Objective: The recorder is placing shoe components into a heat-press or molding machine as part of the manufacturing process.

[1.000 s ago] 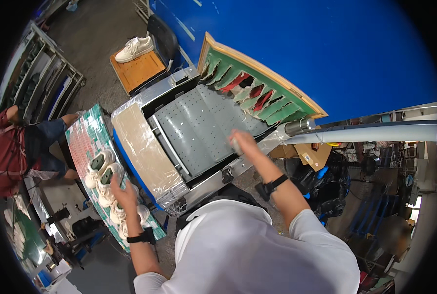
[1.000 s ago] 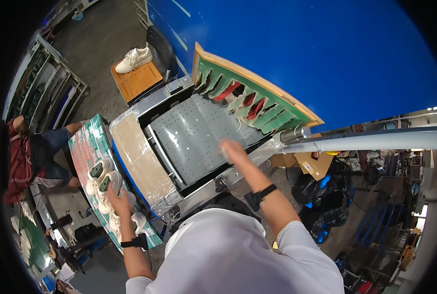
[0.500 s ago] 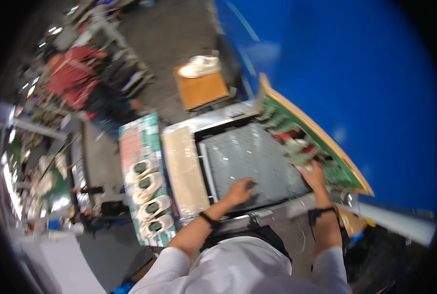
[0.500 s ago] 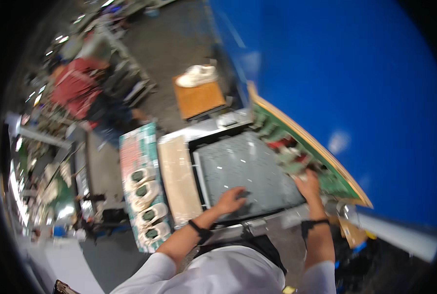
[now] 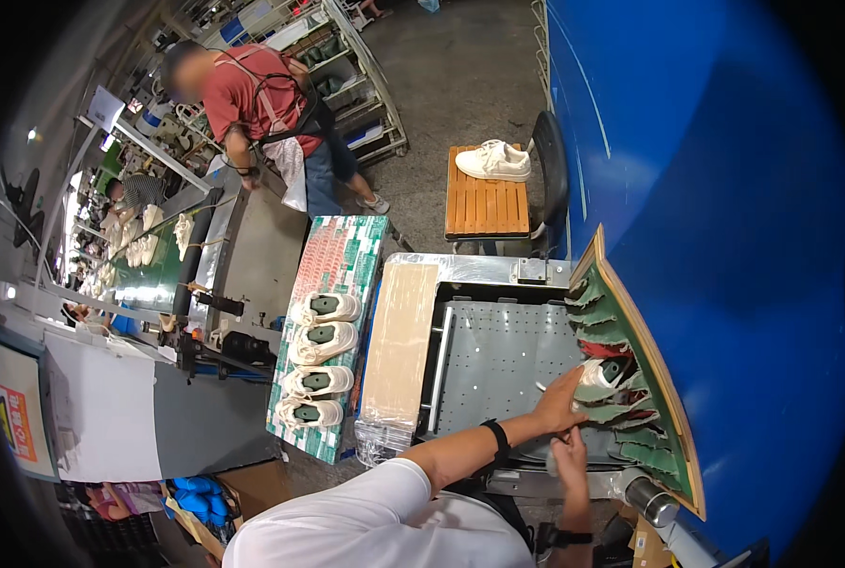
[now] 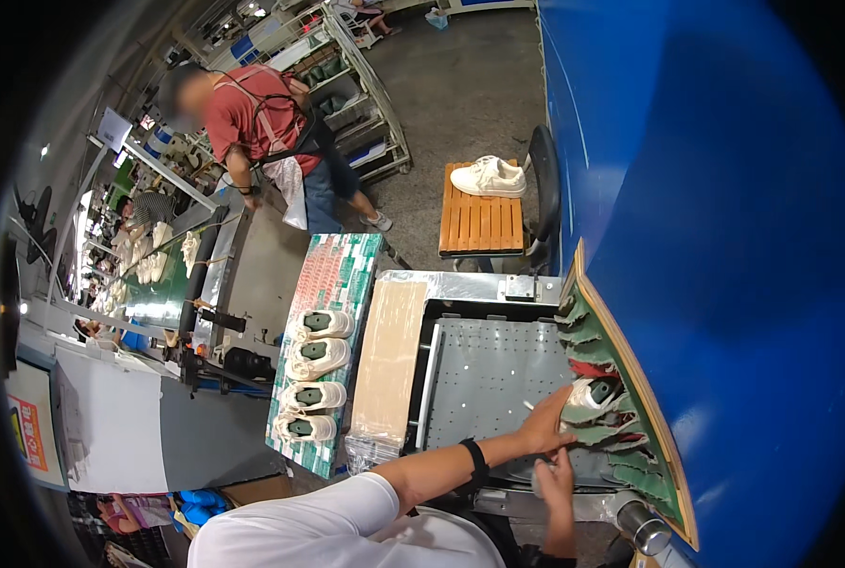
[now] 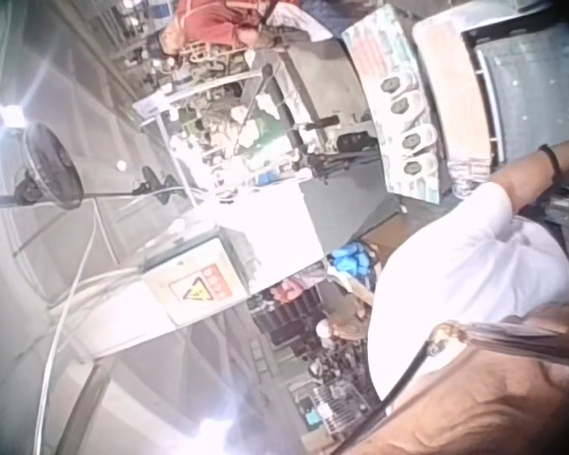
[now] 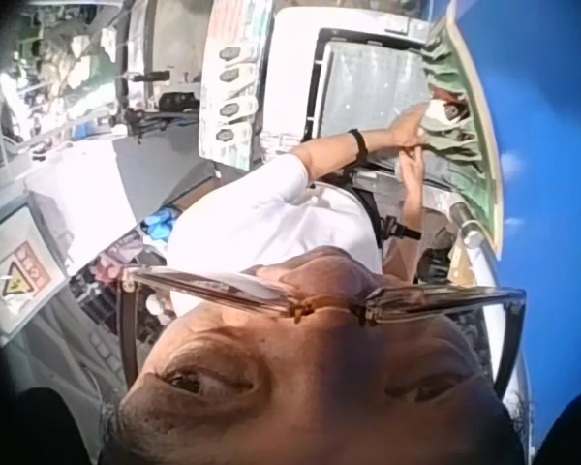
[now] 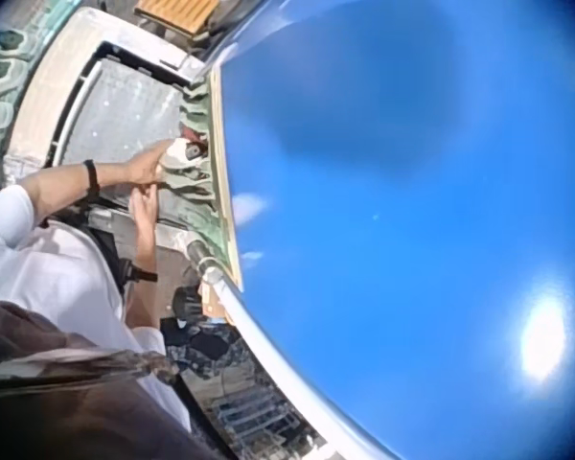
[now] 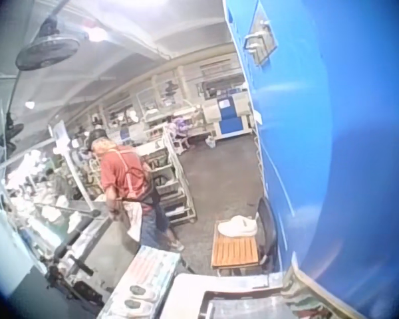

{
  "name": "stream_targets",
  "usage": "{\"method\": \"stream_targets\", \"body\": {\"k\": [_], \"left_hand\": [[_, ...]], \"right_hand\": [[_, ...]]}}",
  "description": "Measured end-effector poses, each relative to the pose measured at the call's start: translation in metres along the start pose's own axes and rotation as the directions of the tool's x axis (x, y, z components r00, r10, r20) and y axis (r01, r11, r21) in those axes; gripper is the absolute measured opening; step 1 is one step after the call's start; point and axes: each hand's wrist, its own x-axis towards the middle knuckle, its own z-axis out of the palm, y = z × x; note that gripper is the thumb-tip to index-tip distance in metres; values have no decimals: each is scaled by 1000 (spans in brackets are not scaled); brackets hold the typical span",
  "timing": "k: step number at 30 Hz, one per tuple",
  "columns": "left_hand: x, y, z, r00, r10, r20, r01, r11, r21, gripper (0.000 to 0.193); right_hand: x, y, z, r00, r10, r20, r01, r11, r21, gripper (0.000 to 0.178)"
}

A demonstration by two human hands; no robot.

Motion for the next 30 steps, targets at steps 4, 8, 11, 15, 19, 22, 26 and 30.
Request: {"method": "stream_targets", "body": {"k": [4,8,11,15,19,22,26,30], "left_hand": [[2,-1,-2,998,40,-38,-37,997,75,114],[15,-2,-16,1000,-19,-5,19,999,-44,99],[6,1,-38,998,-36,52,39,997,-68,88],[-43,-5,-84,895,-303,326,383,898,-218,75],[-133,-5,-166,732,-340,590,681,336,-650,64],[-198,2,-239,818,-466,337,562,526,-638,60],[-242,-12,-295,815,-539,-211,511,841,-177,79],[-268,-54,-305,824,-412,-389,475,877,76,76]], "right_hand": [[-29,9,33,973,212,-86,-168,917,361,62],[-67,4,38,938,344,47,-283,678,679,70],[-91,3,37,931,357,76,-293,606,739,72],[-121,7,47,917,381,114,-314,517,796,66],[-130,7,79,913,364,183,-350,470,810,74],[-114,-13,113,923,291,253,-379,559,738,64],[-103,-19,159,904,298,308,-428,620,657,63],[-97,-22,206,891,295,346,-426,807,408,58]]}}
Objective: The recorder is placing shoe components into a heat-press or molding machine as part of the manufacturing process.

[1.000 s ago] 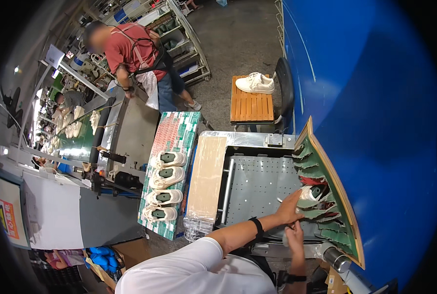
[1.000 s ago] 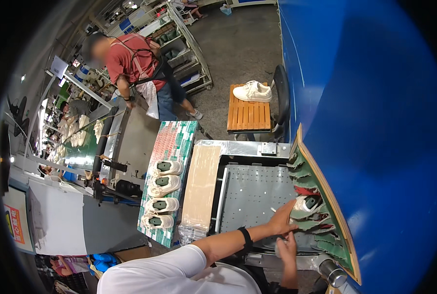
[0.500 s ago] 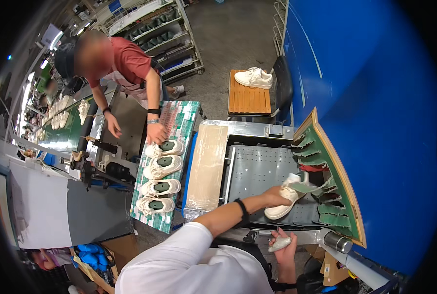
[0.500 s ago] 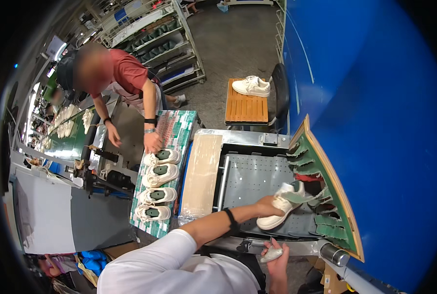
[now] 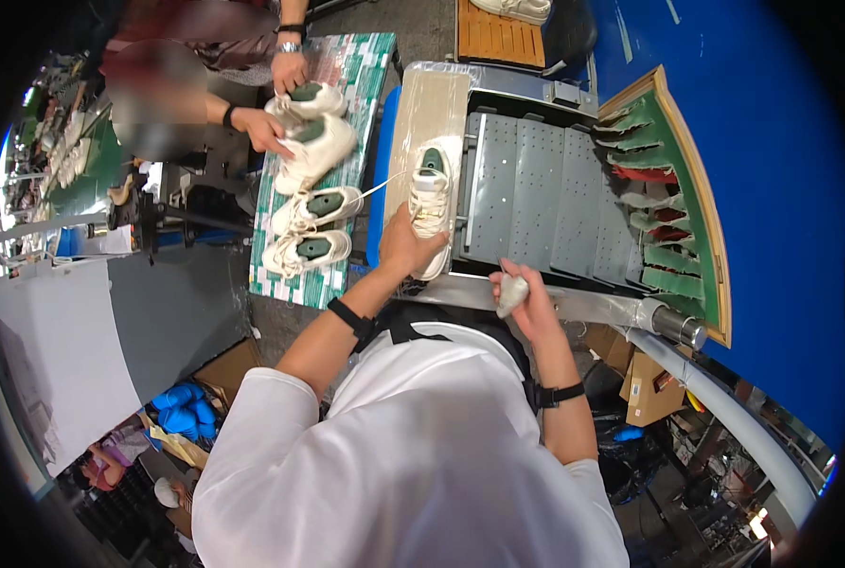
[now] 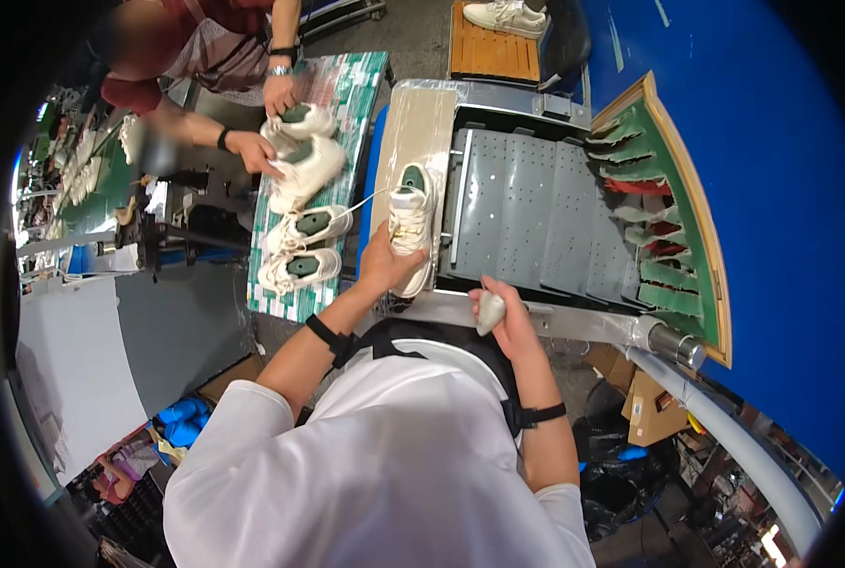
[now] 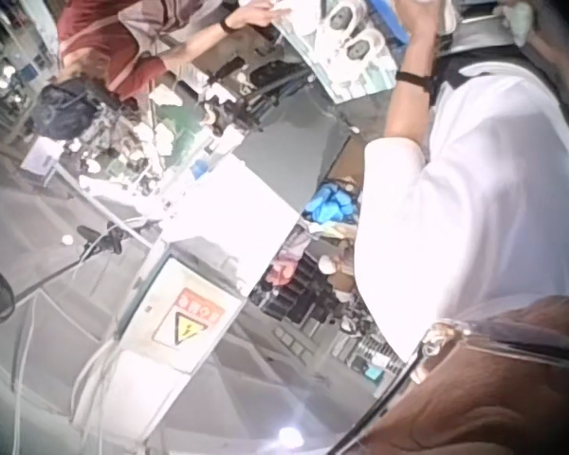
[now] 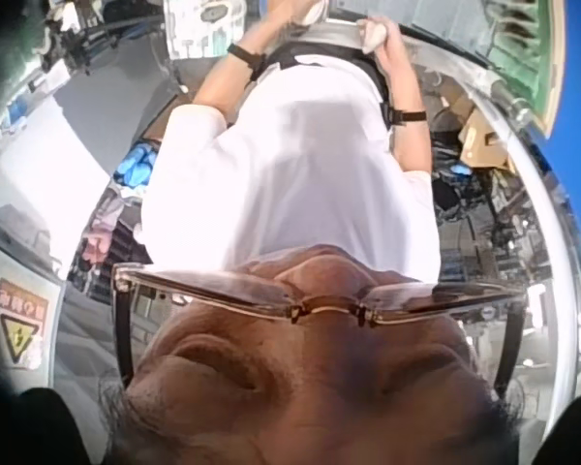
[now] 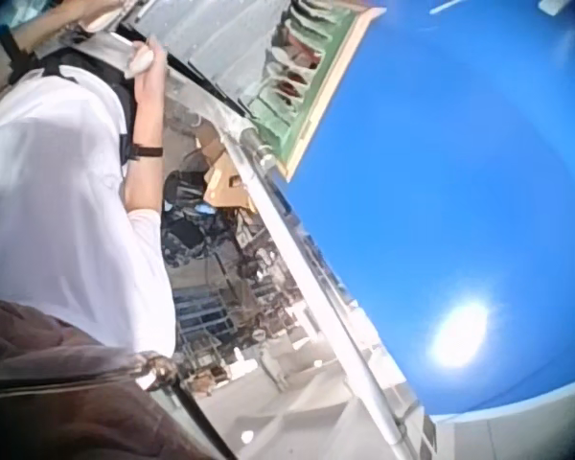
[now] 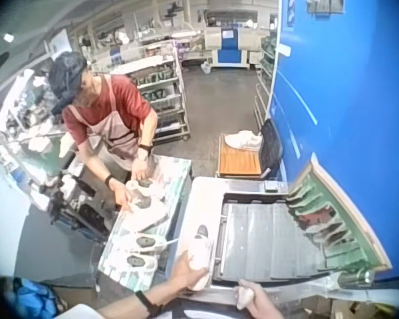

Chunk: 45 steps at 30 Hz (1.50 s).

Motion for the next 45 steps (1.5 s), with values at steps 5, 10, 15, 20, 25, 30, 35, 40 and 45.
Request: {"method": "stream_targets", "body": {"k": [5,10,15,20,25,30,35,40,45], "left_hand": [[-12,-42,1,971,208,-113,-191,970,150,56],[1,-54,-24,987,5,158,-3,1000,-11,27],[64,-78,-58,964,19,266,262,117,-958,7],[91,-8,-82,993,118,29,-33,490,-871,63],[111,0,-58,801,587,120,-574,809,-125,67],[115,-4,-56,866,388,314,-334,918,-213,41],[114,4,-53,880,346,325,-314,938,-150,41],[112,-2,-59,880,349,323,-291,932,-216,47],[98,3,-40,863,463,202,-452,886,-104,63]], "right_hand": [[5,9,48,999,15,-29,-22,967,-256,61],[8,11,76,999,-50,12,51,922,-384,74],[20,4,119,970,-233,63,186,556,-810,84],[45,-3,161,825,-391,408,418,-65,-906,92],[65,4,159,714,-311,627,292,-681,-671,88],[64,5,162,766,-340,546,319,-537,-781,84],[82,18,172,952,-80,297,289,561,-776,74],[37,-13,180,935,61,348,260,549,-794,77],[49,-12,146,826,-493,273,305,-18,-952,85]]}}
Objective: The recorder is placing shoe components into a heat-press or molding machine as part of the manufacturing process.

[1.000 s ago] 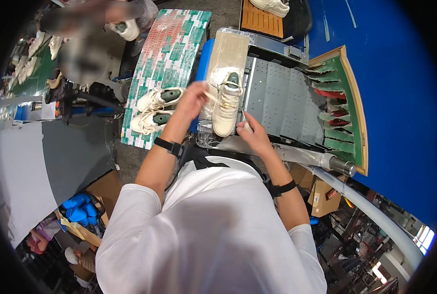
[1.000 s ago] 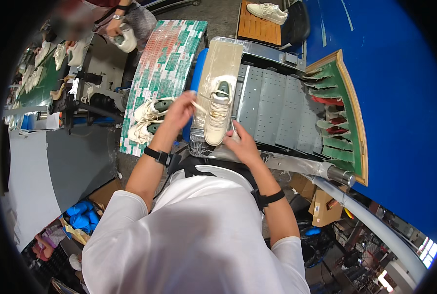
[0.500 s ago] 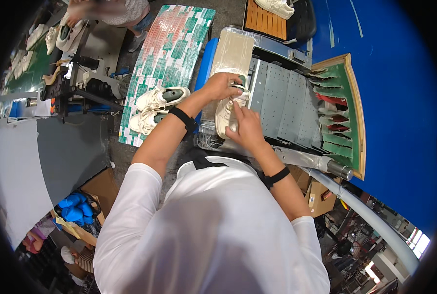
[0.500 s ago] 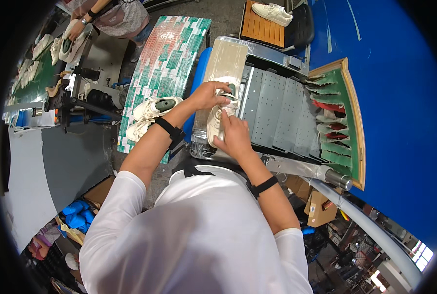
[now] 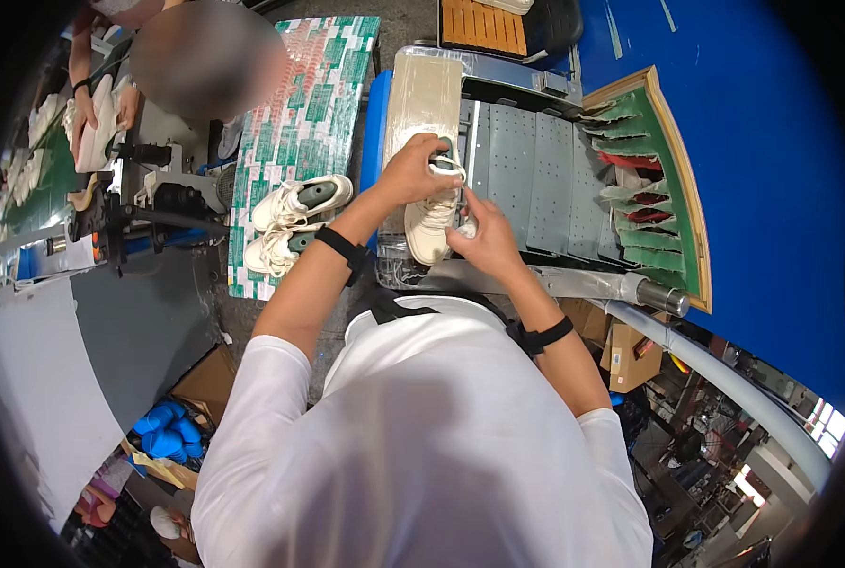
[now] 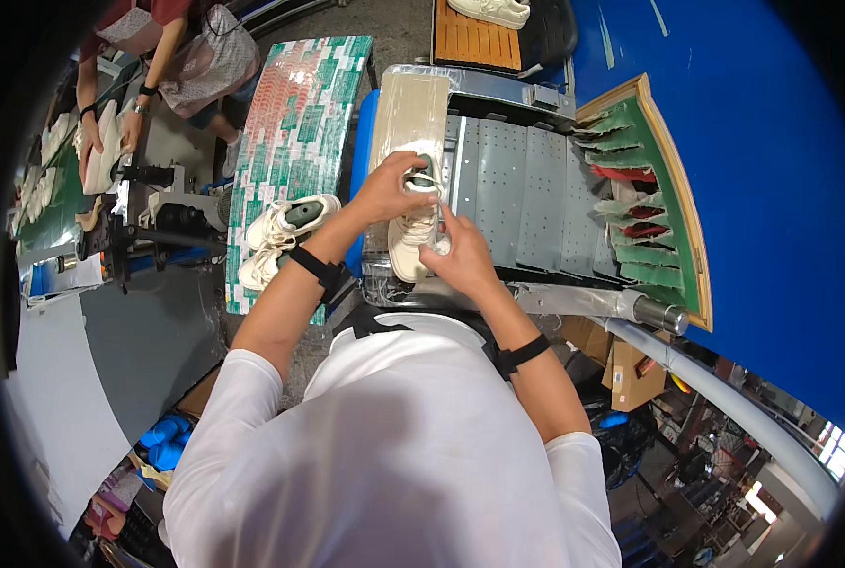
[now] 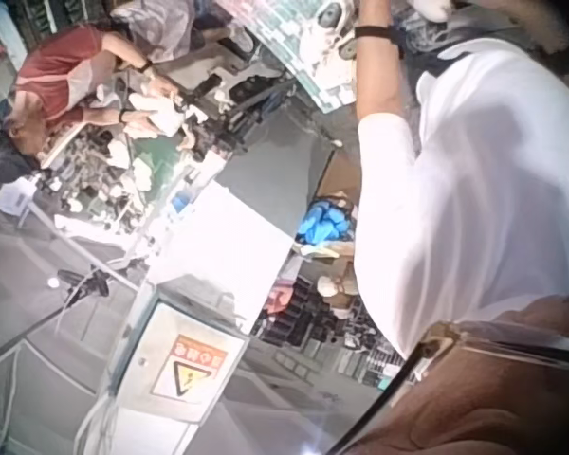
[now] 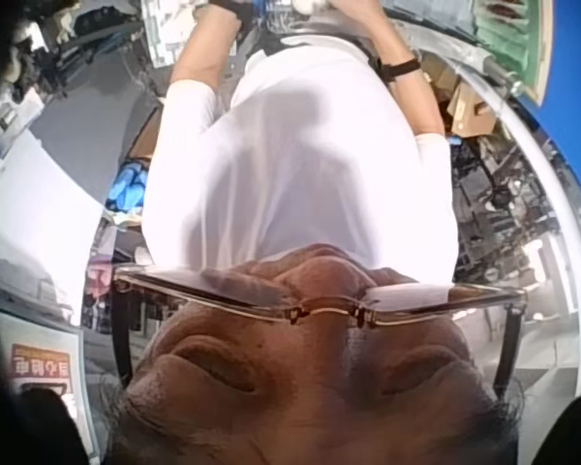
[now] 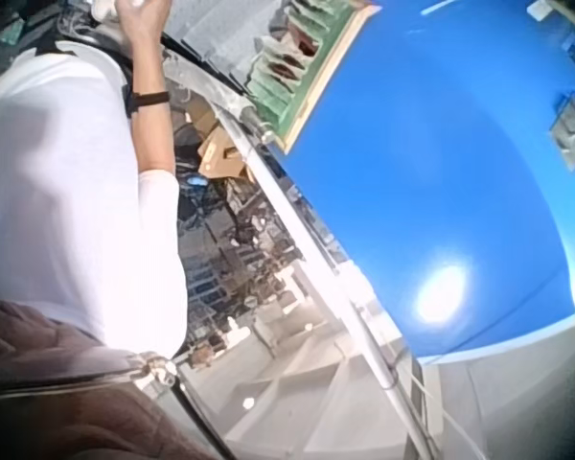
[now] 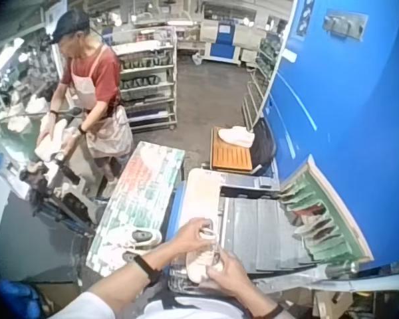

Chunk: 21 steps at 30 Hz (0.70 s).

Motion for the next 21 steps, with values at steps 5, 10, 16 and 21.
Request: {"method": "stream_targets", "body": {"k": [5,10,16,21], "left_hand": [[5,-8,12,994,-52,-94,46,997,-70,59],[2,-11,8,988,-83,-130,66,989,-131,59],[6,-14,23,986,-5,-168,-9,996,-86,61],[6,-17,23,990,-9,-140,-4,996,-94,63]], "right_hand": [[-9,6,-2,996,-56,68,66,985,-160,85],[-58,-18,-42,978,-64,198,137,916,-378,84],[-36,-6,-19,998,-67,2,67,996,-63,87],[-11,6,0,995,-95,34,99,983,-153,86]]}}
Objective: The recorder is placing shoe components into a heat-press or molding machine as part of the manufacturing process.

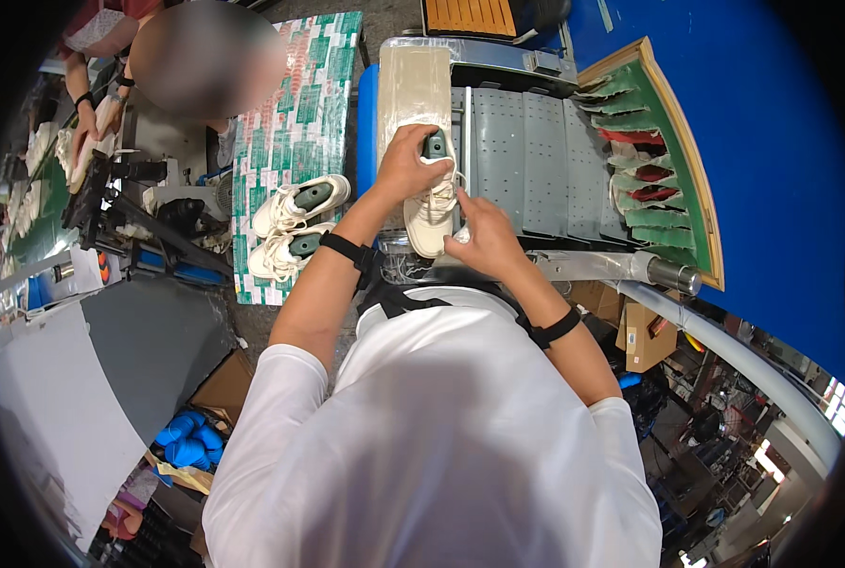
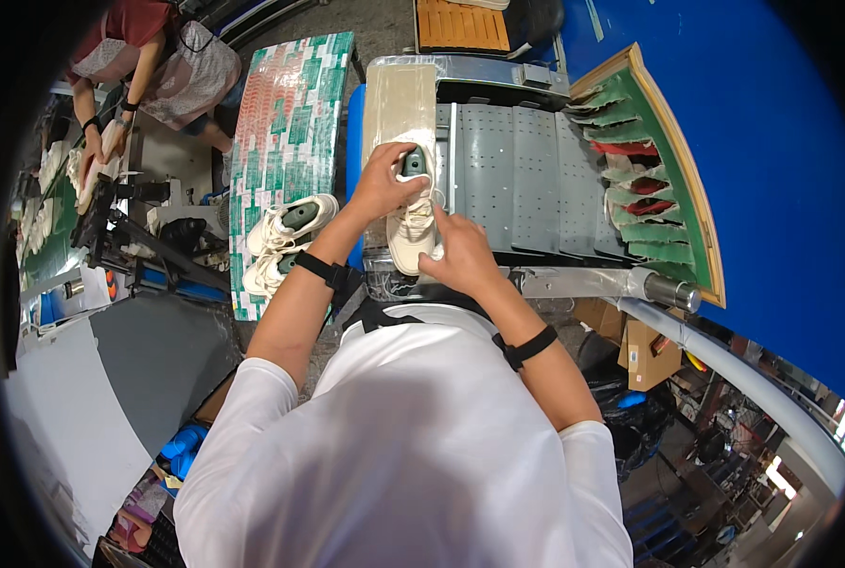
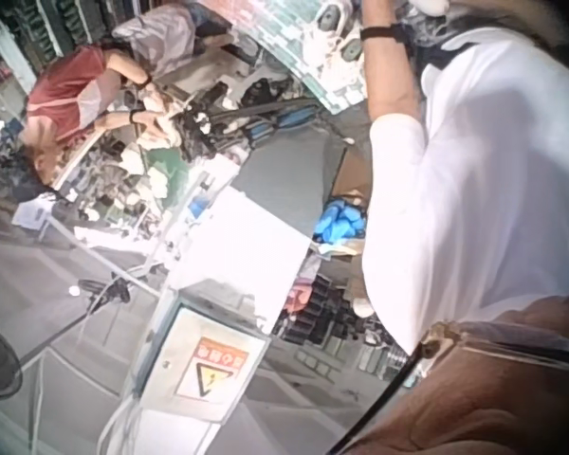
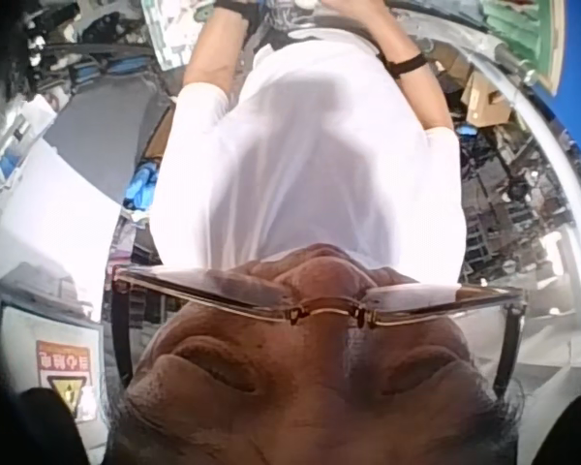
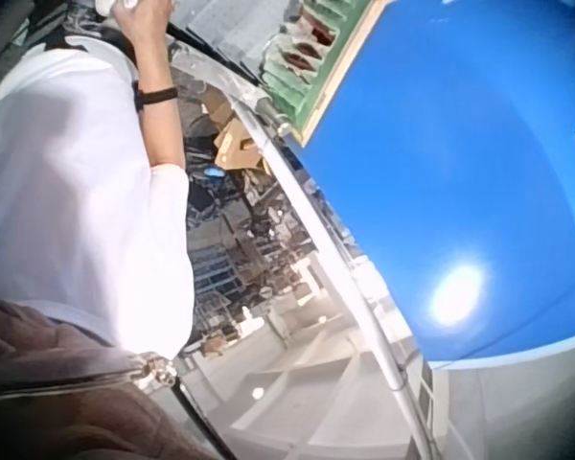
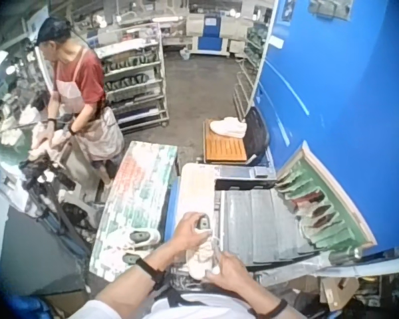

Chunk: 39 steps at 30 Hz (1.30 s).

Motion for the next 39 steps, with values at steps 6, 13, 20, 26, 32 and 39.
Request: {"method": "stream_targets", "body": {"k": [6,13,20,26,32,39], "left_hand": [[-1,-2,-13,999,-46,12,47,992,-116,67],[11,-13,-10,972,-208,106,213,977,-31,103],[14,-10,-7,935,-292,201,300,954,-11,121],[10,-15,-30,890,-332,314,421,862,-283,110],[-42,-63,-68,842,-436,318,466,291,-836,98],[-28,-35,-45,676,-690,258,531,214,-820,53]], "right_hand": [[-20,-34,-20,988,27,151,-15,997,-79,81],[10,-30,-4,992,-109,61,114,988,-101,83],[34,-37,13,972,45,229,-63,995,71,70],[9,-12,-18,932,239,274,-364,610,704,61],[-9,12,-48,901,415,125,-359,552,752,67],[-62,56,-11,828,491,270,-541,572,617,67]]}}
